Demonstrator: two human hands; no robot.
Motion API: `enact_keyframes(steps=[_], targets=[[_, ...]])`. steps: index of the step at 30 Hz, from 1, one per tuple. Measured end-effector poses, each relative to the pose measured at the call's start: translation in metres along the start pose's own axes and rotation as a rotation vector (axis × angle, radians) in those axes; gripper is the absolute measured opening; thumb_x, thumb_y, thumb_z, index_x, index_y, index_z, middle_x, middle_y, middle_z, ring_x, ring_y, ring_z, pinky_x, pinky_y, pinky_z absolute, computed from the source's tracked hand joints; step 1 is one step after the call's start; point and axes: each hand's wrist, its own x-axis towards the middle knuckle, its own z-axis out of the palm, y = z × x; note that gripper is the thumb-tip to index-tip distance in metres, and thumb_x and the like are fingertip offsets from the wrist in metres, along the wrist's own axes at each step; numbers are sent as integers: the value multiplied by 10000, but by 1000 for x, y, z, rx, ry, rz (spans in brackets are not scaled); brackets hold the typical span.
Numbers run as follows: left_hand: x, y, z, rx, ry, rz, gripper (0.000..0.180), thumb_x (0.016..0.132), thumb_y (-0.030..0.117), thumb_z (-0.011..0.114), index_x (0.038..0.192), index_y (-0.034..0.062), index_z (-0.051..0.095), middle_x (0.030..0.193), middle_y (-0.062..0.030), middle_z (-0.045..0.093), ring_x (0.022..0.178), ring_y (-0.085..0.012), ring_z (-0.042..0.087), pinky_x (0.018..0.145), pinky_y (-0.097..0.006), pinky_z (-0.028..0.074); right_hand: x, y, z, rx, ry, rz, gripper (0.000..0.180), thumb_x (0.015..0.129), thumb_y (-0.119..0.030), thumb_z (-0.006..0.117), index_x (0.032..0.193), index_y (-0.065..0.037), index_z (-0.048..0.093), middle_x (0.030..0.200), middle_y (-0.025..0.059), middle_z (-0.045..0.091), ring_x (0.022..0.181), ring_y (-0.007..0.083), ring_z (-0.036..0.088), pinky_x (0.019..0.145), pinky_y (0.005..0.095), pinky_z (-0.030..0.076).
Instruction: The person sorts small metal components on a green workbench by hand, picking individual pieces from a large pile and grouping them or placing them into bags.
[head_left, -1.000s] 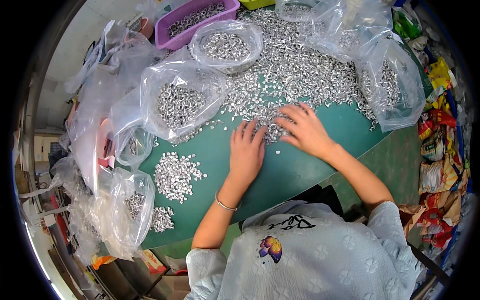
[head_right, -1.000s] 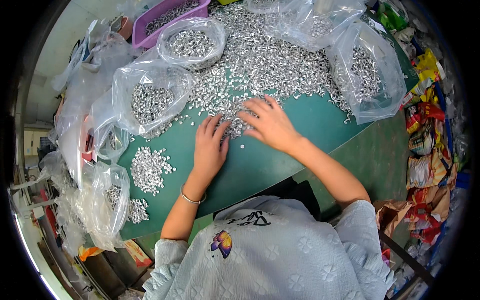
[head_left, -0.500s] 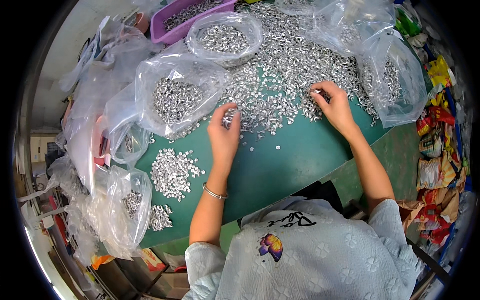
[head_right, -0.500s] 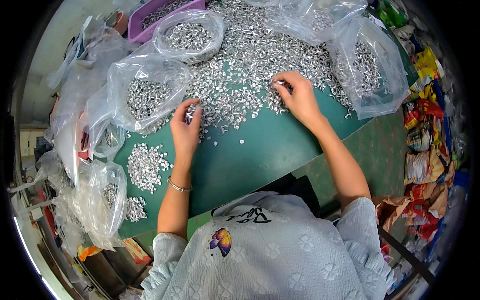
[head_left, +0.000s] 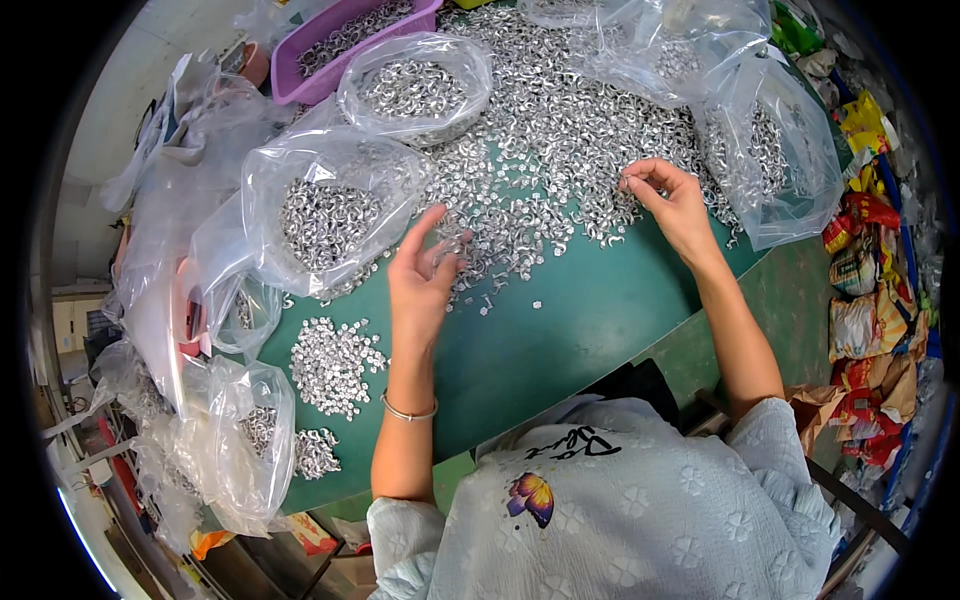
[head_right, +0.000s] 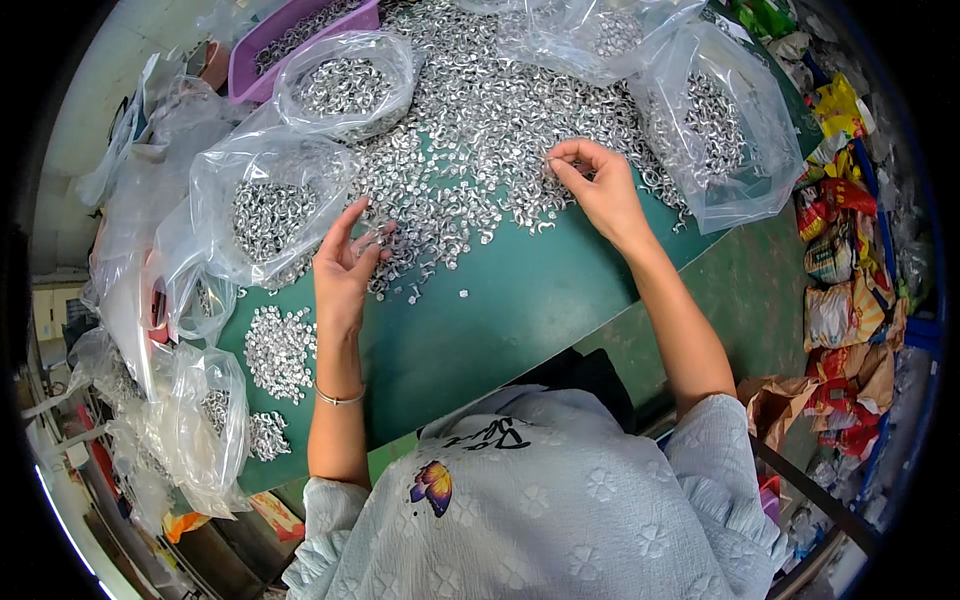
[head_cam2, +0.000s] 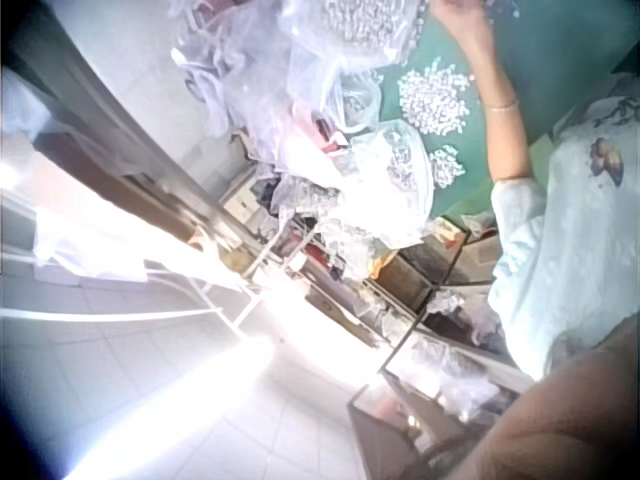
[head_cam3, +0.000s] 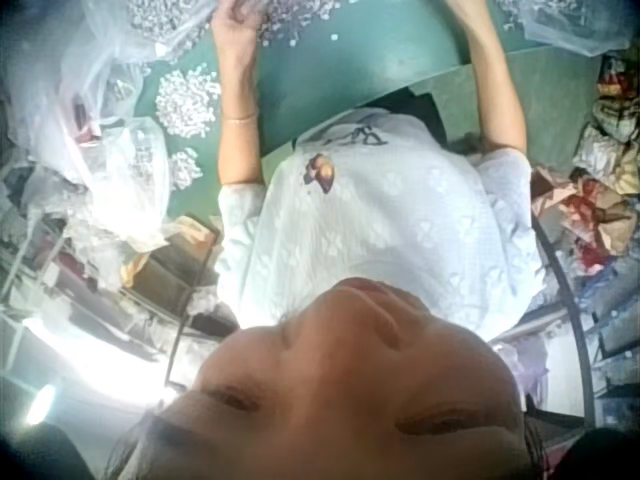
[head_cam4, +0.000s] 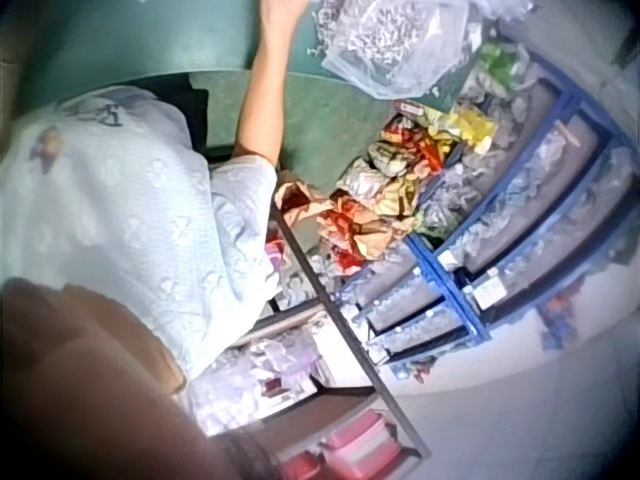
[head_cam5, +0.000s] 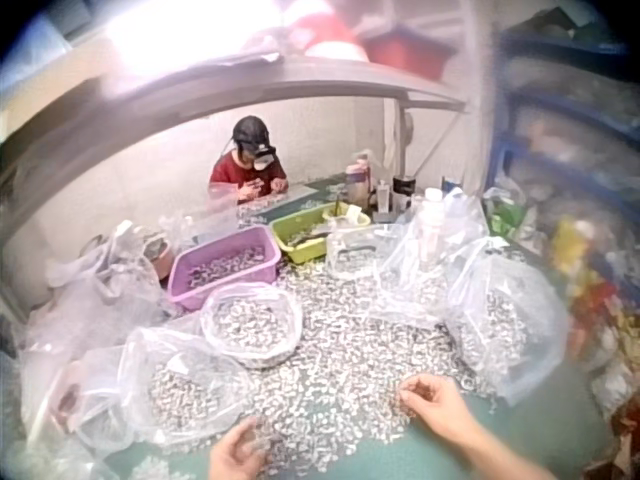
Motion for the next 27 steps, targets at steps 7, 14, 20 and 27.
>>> enact_keyframes(steps=[7,14,20,27], targets=[[-1,4,-10,-134,-20,-143,505,886,-97,446,1384,-31,396,1407,-218,447,1203,-288,555,893,-333,523,-6,-18,5,367,-112,196,137,944,-56,531,1048,-6,605,864,32,630,772,91,595,668,213,459],[-9,2,-19,-445,-143,-186,597,840,-124,485,1413,-30,346,1428,-280,390,1313,-337,441,1006,-390,472,-22,-24,28,737,-281,382,196,941,-47,525,1114,16,590,950,61,616,809,131,607,668,249,500],[-16,2,-10,-544,-197,-254,654,866,-36,587,1447,9,292,1449,-254,361,1289,-332,463,972,-391,501,-29,-39,81,299,-422,289,184,929,-129,601,1086,-35,628,766,-41,534,630,47,448,568,196,363],[-20,-11,13,-28,-132,90,629,864,-165,431,1448,39,316,1556,-183,179,1340,-318,405,982,-377,488,-33,-36,119,-186,-333,81,240,916,-251,632,1012,-30,624,608,40,567,537,90,481,487,285,387]])
